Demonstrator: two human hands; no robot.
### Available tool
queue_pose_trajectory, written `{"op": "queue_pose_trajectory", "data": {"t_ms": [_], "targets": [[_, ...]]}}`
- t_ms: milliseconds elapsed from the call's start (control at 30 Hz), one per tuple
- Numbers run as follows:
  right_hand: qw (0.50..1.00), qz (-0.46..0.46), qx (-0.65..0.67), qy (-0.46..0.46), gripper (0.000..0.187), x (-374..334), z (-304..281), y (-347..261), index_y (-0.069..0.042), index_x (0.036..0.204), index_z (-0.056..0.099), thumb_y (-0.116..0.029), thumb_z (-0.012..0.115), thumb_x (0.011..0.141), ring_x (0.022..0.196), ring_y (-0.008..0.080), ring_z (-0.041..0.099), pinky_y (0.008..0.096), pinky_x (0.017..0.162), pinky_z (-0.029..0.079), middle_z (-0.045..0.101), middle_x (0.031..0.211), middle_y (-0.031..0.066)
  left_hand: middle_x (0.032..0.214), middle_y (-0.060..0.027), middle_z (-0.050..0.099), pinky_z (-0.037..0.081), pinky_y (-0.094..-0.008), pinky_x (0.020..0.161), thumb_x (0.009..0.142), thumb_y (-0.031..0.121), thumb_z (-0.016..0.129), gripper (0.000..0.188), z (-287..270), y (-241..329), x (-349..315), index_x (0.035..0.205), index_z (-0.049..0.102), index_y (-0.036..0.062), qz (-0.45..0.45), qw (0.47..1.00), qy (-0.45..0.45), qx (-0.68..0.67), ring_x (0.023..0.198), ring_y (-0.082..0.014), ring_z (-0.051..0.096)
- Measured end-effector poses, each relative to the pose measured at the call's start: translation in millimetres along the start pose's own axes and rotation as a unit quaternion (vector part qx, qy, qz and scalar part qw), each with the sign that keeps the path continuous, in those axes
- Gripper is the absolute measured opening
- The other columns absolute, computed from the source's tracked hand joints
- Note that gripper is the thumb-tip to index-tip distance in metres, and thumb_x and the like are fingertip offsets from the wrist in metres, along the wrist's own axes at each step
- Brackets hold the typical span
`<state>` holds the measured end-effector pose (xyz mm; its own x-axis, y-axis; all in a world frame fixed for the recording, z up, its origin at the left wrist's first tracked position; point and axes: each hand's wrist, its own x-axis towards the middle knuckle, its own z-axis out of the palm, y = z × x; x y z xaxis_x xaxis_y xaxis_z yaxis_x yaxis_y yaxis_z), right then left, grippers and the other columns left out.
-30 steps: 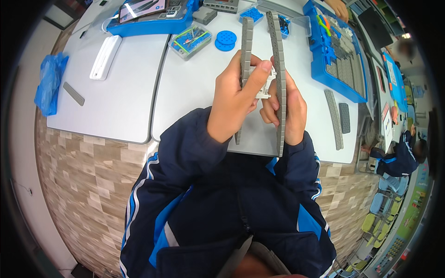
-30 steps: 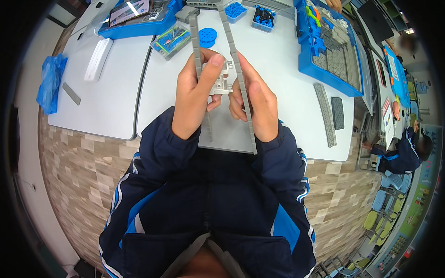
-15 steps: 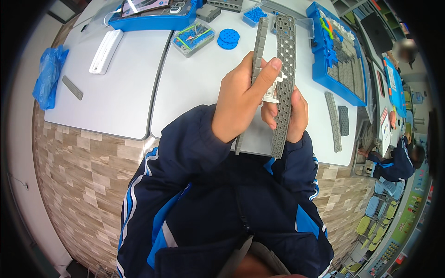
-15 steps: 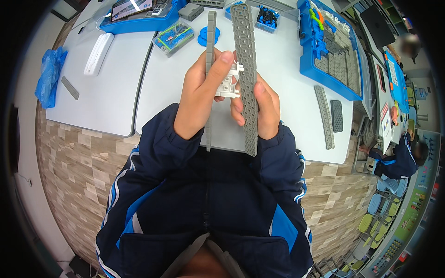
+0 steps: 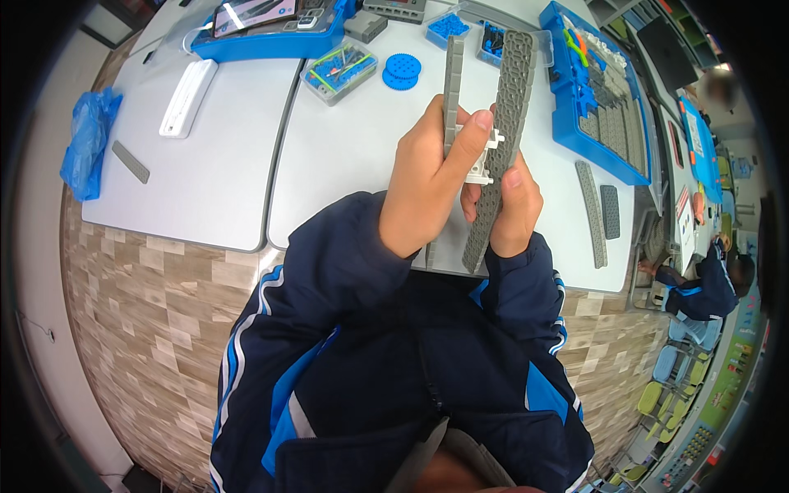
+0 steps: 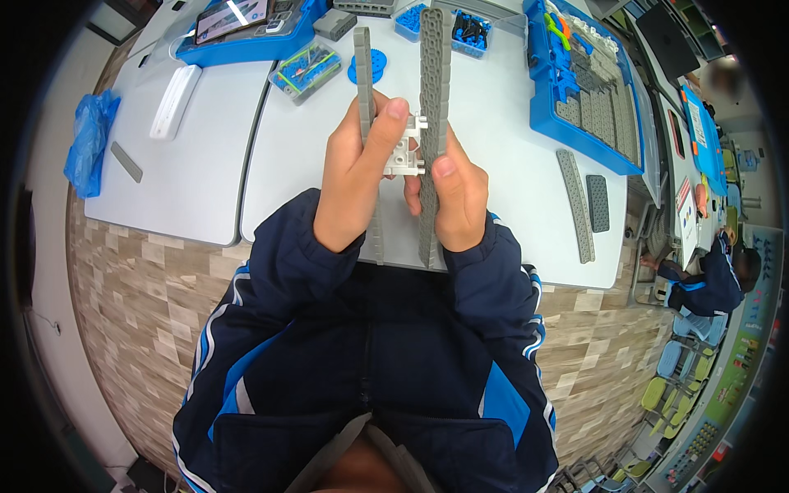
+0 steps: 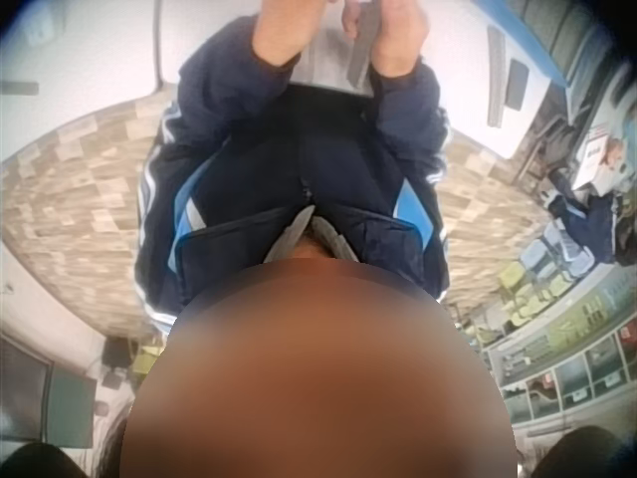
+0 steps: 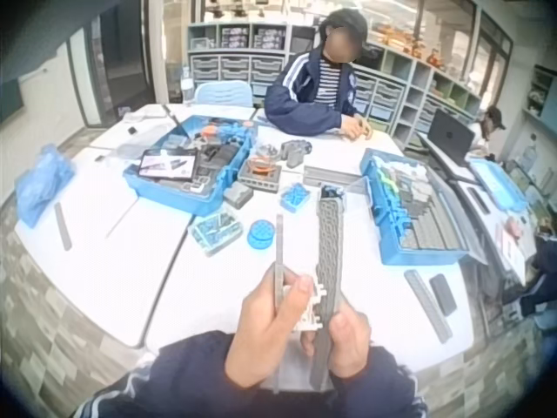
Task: The person assembles a structure using gray and white interlocking building blocks. They connect long gray beams to a white central hub, repeatedly adjusting the alignment and orientation of the pieces. The person also briefly interacts with a tablet and opens a small container of colorful pins.
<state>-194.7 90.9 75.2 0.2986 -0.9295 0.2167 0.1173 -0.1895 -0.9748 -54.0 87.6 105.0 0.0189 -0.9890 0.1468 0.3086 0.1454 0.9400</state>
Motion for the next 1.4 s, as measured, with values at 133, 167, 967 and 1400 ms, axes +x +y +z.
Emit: {"op": "queue_pose_trajectory", "data": {"t_ms": [133,167,967,1400], "targets": [[0.994,-0.048,-0.094,0.006,0.060,-2.2,-1.8,3.3,0.009,0.148,0.039,-0.037,0.036,0.108,0.062,0.0134,0.058,0.0268,0.056,0.047,0.062,0.087,0.0100,0.073,-0.0095,0.062,0.044,-0.0268,0.039,0.104,0.034,0.056,0.038,0.1,-2.8,-2.0,0.097,0.052,-0.0027,0.011,0.999,0.005,0.030,0.047,-0.0129,0.058],[0.991,-0.057,-0.122,0.005,0.059,-2.5,-2.4,3.5,0.009,0.149,0.037,-0.034,0.036,0.108,0.062,0.0134,0.058,0.0271,0.056,0.047,0.063,0.087,0.0098,0.074,-0.0096,0.062,0.044,-0.0271,0.041,0.104,0.034,0.056,0.038,-0.4,-3.5,-2.4,0.098,0.052,-0.0027,0.009,0.999,0.004,0.036,0.049,-0.0132,0.059],[0.913,-0.144,-0.379,0.032,0.054,-2.5,5.0,-9.3,0.011,0.149,0.036,-0.008,0.050,0.100,0.068,0.0323,0.071,0.0356,0.062,0.055,0.071,0.095,0.0241,0.074,-0.0034,0.058,0.042,-0.0239,0.053,0.104,0.037,0.056,0.035,-6.9,-11.5,3.0,0.094,0.052,0.0042,-0.027,0.999,0.023,-0.020,0.061,-0.0073,0.052],[0.916,-0.148,-0.372,0.019,0.054,-0.9,15.8,-9.5,0.013,0.148,0.035,-0.005,0.050,0.099,0.067,0.0275,0.071,0.0334,0.060,0.055,0.072,0.087,0.0169,0.072,-0.0035,0.055,0.041,-0.0237,0.050,0.104,0.037,0.055,0.034,-14.5,-11.1,7.8,0.091,0.050,0.0061,-0.034,0.998,0.032,-0.037,0.057,-0.0071,0.050]]}}
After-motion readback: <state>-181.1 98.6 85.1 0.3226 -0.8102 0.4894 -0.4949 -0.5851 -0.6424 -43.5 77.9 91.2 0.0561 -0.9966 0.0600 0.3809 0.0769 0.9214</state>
